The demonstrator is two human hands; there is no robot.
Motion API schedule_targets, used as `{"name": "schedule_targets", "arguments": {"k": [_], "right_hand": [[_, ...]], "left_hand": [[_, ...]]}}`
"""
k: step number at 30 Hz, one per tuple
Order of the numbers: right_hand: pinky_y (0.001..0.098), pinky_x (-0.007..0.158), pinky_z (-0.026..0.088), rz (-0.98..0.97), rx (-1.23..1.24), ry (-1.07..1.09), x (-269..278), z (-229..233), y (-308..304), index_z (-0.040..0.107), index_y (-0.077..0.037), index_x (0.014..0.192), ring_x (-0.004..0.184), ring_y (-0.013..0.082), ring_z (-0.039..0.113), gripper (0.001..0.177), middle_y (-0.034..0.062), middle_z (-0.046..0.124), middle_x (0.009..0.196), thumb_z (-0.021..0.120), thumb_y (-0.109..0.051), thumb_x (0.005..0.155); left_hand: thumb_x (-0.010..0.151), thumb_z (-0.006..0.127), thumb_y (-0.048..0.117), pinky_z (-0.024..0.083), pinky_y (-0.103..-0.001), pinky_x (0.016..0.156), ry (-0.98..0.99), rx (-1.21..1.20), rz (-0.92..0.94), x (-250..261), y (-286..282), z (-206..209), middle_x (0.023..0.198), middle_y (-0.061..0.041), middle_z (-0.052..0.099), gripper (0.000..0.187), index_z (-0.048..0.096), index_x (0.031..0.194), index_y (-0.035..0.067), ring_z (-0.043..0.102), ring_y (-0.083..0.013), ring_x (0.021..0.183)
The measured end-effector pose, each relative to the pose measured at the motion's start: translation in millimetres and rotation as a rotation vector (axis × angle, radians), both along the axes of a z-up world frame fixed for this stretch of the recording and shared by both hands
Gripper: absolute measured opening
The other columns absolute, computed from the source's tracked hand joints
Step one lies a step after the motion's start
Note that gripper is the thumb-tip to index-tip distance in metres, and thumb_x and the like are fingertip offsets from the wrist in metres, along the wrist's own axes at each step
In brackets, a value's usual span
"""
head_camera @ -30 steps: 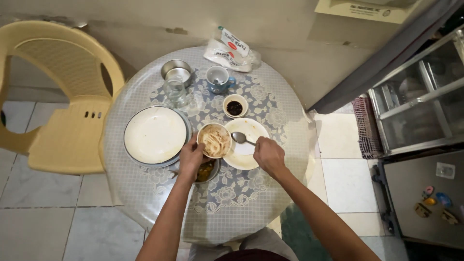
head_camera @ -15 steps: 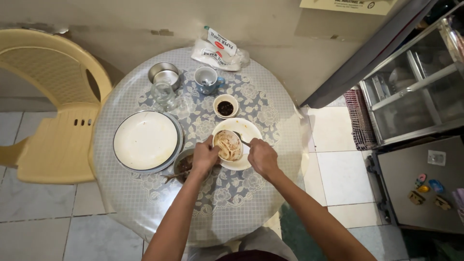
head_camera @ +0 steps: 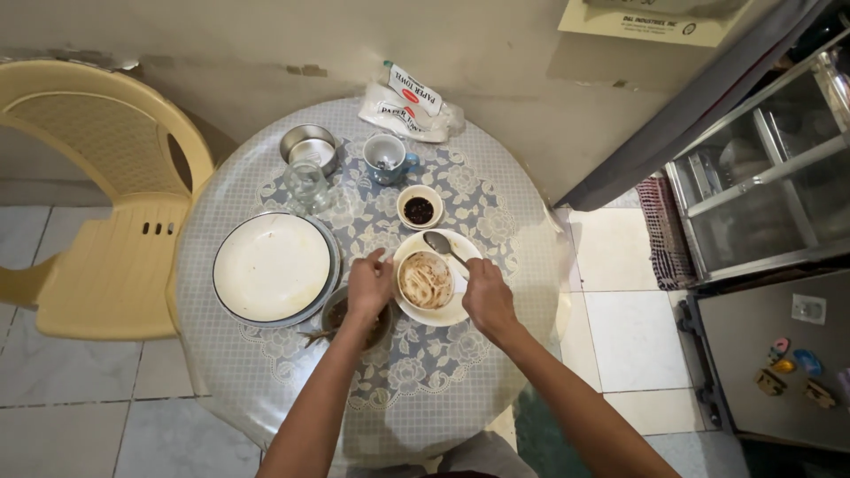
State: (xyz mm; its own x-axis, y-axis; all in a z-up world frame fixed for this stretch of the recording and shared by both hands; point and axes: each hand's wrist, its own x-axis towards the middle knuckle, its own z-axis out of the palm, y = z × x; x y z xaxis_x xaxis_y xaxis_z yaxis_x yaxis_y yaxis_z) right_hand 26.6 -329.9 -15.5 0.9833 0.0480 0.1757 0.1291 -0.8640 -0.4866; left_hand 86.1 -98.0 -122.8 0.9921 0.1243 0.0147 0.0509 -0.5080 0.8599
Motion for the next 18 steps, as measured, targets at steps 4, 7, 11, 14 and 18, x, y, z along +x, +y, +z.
{"name": "schedule_targets", "arguments": {"k": [4,7,11,14,18], "right_hand": [[0.049,0.082,0.052,-0.014,0.042,-0.006,2,20,7,0.062,0.0,0.111,0.097,0.04,0.064,0.024,0.0195,0.066,0.101,0.05,-0.003,0.091],[0.0489,0.082,0.052,-0.043,0.094,0.038,6,19,7,0.063,-0.003,0.109,0.096,0.0381,0.065,0.02,0.0177,0.068,0.101,0.05,-0.009,0.096],[0.0496,0.083,0.051,-0.081,0.154,0.109,14,12,3,0.064,-0.003,0.109,0.095,0.0384,0.066,0.019,0.019,0.069,0.101,0.05,-0.012,0.098],[0.0494,0.083,0.052,-0.105,0.185,0.111,20,8,3,0.064,-0.004,0.109,0.094,0.0389,0.066,0.02,0.0199,0.07,0.101,0.051,-0.015,0.099],[0.0489,0.082,0.052,-0.11,0.203,0.071,30,5,2,0.064,-0.004,0.109,0.094,0.0389,0.067,0.02,0.02,0.071,0.101,0.052,-0.016,0.099]], "left_hand": [[0.095,0.064,0.02,0.058,-0.039,0.053,0.199,-0.221,0.059,7,-4,54,0.09,-0.018,0.073,0.04,0.067,0.129,0.0,0.073,-0.0281,0.058],[0.095,0.063,0.016,0.058,-0.036,0.051,0.177,-0.252,0.067,23,-7,47,0.089,-0.016,0.073,0.037,0.067,0.129,0.0,0.072,-0.0246,0.058],[0.094,0.06,0.01,0.059,-0.036,0.058,0.148,-0.196,0.056,47,-15,32,0.087,-0.016,0.074,0.036,0.068,0.128,0.0,0.074,-0.0236,0.061],[0.094,0.06,0.009,0.059,-0.036,0.064,0.178,-0.164,0.068,65,-23,20,0.089,-0.017,0.076,0.036,0.068,0.127,0.001,0.075,-0.0244,0.063],[0.092,0.062,0.01,0.058,-0.04,0.074,0.092,-0.014,0.062,86,-29,-7,0.091,-0.02,0.077,0.033,0.072,0.122,0.0,0.076,-0.0296,0.075]]}}
